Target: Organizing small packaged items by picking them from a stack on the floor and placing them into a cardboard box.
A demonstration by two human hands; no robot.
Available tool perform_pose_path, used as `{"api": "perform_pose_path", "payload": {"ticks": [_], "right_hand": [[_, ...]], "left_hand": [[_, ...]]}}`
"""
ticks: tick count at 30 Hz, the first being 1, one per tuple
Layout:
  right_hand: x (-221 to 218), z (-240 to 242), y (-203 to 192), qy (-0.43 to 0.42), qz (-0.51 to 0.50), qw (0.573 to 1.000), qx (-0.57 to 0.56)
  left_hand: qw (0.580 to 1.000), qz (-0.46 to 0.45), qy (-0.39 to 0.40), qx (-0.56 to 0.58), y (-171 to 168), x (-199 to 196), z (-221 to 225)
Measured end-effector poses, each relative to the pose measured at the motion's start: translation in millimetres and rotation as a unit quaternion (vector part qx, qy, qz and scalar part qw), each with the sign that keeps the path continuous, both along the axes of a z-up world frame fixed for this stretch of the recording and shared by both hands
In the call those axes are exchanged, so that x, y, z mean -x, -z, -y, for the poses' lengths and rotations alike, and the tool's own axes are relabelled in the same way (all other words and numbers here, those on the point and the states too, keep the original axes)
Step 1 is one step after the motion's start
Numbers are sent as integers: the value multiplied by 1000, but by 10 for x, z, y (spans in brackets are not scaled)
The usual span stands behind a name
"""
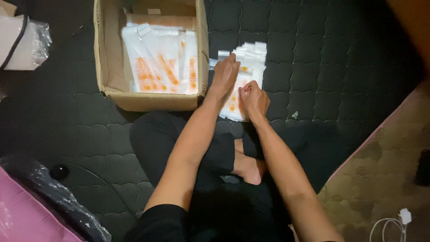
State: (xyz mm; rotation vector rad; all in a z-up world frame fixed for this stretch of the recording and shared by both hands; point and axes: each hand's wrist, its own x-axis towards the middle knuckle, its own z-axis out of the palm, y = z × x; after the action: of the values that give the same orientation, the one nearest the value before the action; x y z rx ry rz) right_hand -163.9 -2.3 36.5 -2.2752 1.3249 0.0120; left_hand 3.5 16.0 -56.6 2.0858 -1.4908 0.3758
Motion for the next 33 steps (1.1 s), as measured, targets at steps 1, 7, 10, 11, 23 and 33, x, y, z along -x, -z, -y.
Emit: {"api": "perform_pose_path", "payload": {"ticks": [1, 7, 10, 11, 23, 33], "right_hand": [[39, 5, -32, -2, -1, 1000, 4], [100, -18, -335, 8, 26, 999, 44], [44, -104, -730, -6, 138, 986, 92], [-19, -106, -840, -29, 258, 960, 101], [-1475, -1046, -2010, -237, 458, 857, 1], [-3101, -876, -678, -228, 4, 973, 16]], "left_hand": [[1000, -1, -2, 4, -17, 30, 16], [993, -95, -19, -73, -651, 223, -52], [982, -184, 31, -18, -1302, 282, -195], [973, -216, 68, 43, -1624, 255, -339], [964, -140, -36, 221, -2766, -1214, -1639], [967, -107, -229, 20, -1141, -1983, -1857]]}}
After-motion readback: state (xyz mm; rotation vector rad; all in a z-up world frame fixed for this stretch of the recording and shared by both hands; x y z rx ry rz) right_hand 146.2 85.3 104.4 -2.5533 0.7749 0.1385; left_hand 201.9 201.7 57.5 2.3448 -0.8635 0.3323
